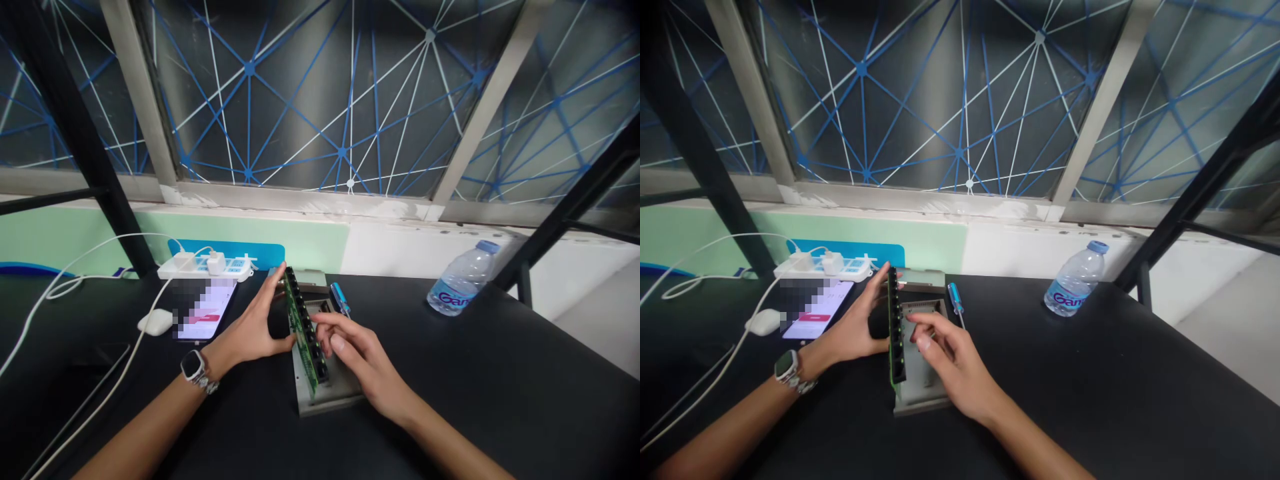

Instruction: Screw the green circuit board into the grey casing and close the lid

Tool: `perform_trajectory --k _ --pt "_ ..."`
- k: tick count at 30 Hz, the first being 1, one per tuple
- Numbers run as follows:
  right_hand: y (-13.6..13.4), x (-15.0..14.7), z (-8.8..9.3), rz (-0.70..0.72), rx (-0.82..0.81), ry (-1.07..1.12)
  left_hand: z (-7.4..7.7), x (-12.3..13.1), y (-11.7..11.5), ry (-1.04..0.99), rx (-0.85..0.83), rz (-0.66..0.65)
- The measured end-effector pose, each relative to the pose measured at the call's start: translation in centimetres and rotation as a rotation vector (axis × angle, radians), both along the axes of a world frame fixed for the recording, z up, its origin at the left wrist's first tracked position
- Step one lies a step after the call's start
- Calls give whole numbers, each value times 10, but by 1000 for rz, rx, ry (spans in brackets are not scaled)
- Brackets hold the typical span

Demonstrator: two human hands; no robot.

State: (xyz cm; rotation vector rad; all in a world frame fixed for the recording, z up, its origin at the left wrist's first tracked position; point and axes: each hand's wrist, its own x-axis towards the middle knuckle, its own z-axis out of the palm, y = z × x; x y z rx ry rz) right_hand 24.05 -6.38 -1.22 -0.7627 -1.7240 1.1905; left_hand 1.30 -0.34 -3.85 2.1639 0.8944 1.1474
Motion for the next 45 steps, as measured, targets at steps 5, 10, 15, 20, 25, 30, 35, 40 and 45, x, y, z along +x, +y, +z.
perform_trajectory --k 5,10,15,20,25,30,35,40,45 --pt "-4 -3 3 51 -78 4 4 -2 -1 154 104 83" --pt "3 3 5 4 -215 -36 8 -6 2 149 145 157" --pt "15 15 5 -49 -197 -22 9 -12 11 -82 -168 152" --pt "22 19 4 -62 -216 -112 13 -15 14 -177 -509 -65" --pt "28 21 -5 -57 -265 -164 21 -16 9 -281 -622 -125" --pt "30 23 -9 -80 -147 -239 27 -15 5 -337 -624 -187" --pt "29 21 -8 -79 -138 -226 26 -15 4 -379 -650 -229" --pt "30 22 -10 -43 -311 -200 24 -14 4 -473 -671 -236" --pt "31 21 -10 -39 -411 -74 27 -13 6 -503 -716 -233"
